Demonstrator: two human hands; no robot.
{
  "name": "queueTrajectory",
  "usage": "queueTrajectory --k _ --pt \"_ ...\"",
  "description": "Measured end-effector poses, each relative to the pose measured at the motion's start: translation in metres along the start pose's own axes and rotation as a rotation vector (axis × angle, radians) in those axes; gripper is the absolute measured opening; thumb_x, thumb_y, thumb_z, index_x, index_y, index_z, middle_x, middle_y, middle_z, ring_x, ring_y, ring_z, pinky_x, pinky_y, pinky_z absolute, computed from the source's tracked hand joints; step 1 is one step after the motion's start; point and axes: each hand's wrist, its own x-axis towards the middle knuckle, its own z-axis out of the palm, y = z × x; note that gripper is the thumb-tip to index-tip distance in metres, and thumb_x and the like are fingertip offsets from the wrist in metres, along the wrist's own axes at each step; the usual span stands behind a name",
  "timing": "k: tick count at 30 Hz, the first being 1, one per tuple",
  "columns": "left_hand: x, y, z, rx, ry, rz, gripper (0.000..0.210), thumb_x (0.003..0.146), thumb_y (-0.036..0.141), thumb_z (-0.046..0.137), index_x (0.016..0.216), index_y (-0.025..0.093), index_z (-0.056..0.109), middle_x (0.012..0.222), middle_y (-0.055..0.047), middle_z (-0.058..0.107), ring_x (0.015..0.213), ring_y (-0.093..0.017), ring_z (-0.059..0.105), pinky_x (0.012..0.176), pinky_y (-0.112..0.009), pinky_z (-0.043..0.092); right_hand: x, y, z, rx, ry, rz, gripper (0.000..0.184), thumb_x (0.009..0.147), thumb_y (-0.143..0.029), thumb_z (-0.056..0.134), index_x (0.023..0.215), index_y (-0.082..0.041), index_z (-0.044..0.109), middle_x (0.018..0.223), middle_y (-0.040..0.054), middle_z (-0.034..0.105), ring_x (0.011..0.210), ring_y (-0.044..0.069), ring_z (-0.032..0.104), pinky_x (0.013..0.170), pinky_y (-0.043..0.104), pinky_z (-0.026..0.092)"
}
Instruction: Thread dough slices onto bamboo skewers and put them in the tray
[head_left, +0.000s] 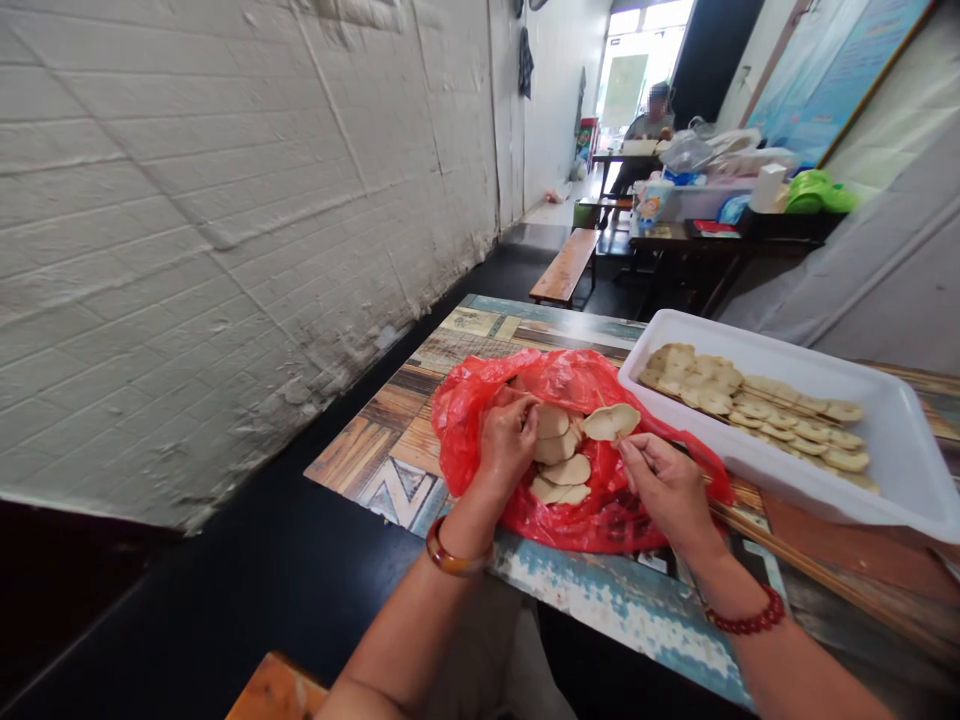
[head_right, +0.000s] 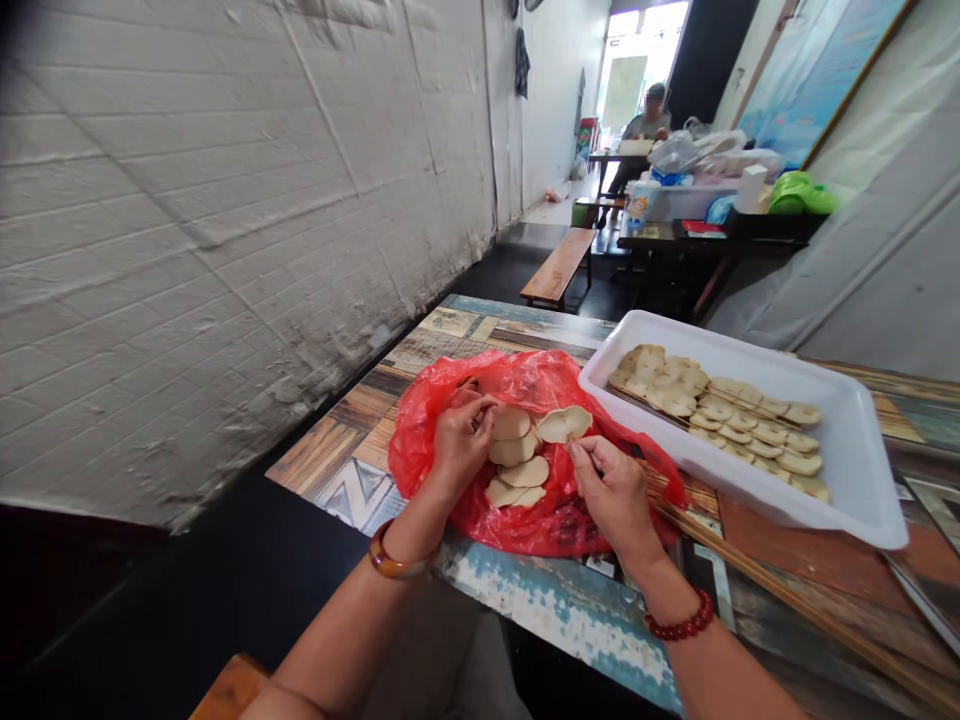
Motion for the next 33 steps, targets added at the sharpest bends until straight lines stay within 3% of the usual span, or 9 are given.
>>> queueTrajectory --k 8,12,16,19,24,29,33 --pt "-0.005 0.013 -0.005 0.349 -0.127 -0.002 0.019 0.083 0.026 0.051 0.088 0.019 0.067 0.086 -0.011 0.065 0.079 -0.023 0.058 0.075 -0.035 0.038 -0.001 -0.010 -0.001 -0.015 -0.006 -0.030 0.031 0.089 -0.042 0.044 0.078 -0.018 0.060 0.049 -0.0050 0.049 0.046 0.011 0.048 0.050 0.023 0.038" --pt "-0.008 0.022 -0.008 0.393 -0.128 0.014 0.014 0.082 0.024 0.052 0.085 0.019 0.065 0.098 -0.012 0.061 0.091 -0.026 0.055 0.082 -0.039 0.036 -0.003 -0.013 0.000 -0.045 0.003 -0.058 0.032 0.089 -0.042 0.044 0.077 -0.017 0.061 0.048 -0.0050 0.049 0.046 0.012 0.048 0.050 0.022 0.038" --pt "-0.010 0.020 -0.006 0.385 -0.109 0.045 0.011 0.081 0.021 0.051 0.080 0.020 0.062 0.093 -0.010 0.061 0.091 -0.025 0.053 0.080 -0.038 0.037 -0.003 -0.013 0.000 -0.041 0.013 -0.080 0.033 0.089 -0.042 0.044 0.076 -0.017 0.061 0.050 -0.0044 0.050 0.047 0.012 0.049 0.050 0.022 0.038" --pt "-0.011 0.019 -0.005 0.198 -0.058 0.034 0.009 0.080 0.019 0.051 0.076 0.019 0.059 0.084 -0.007 0.061 0.083 -0.021 0.054 0.077 -0.034 0.039 -0.003 -0.014 0.000 -0.017 0.016 -0.086 0.036 0.089 -0.044 0.043 0.075 -0.017 0.061 0.049 -0.0042 0.050 0.046 0.011 0.048 0.048 0.022 0.038" --pt "-0.008 0.023 -0.005 -0.407 0.001 -0.157 0.006 0.077 0.023 0.053 0.074 0.018 0.050 0.077 -0.001 0.060 0.065 -0.012 0.053 0.064 -0.024 0.041 -0.004 -0.016 -0.001 0.036 0.018 -0.084 0.036 0.089 -0.046 0.044 0.074 -0.017 0.060 0.049 -0.0049 0.048 0.045 0.011 0.047 0.048 0.022 0.038" --pt "0.006 0.036 0.002 -0.875 -0.097 -0.427 0.026 0.073 0.039 0.061 0.080 0.018 0.048 0.064 0.004 0.054 0.054 -0.010 0.053 0.054 -0.021 0.043 -0.007 -0.021 -0.003 0.126 -0.014 -0.098 0.035 0.089 -0.046 0.045 0.077 -0.017 0.060 0.049 -0.0058 0.047 0.045 0.011 0.045 0.048 0.022 0.038" --pt "0.023 0.046 0.006 -1.070 -0.191 -0.506 0.039 0.062 0.041 0.073 0.085 0.015 0.055 0.070 0.001 0.060 0.056 -0.009 0.055 0.055 -0.022 0.045 -0.006 -0.026 -0.004 0.098 -0.004 -0.111 0.036 0.089 -0.046 0.044 0.075 -0.018 0.061 0.046 -0.0052 0.047 0.044 0.012 0.046 0.048 0.023 0.039"
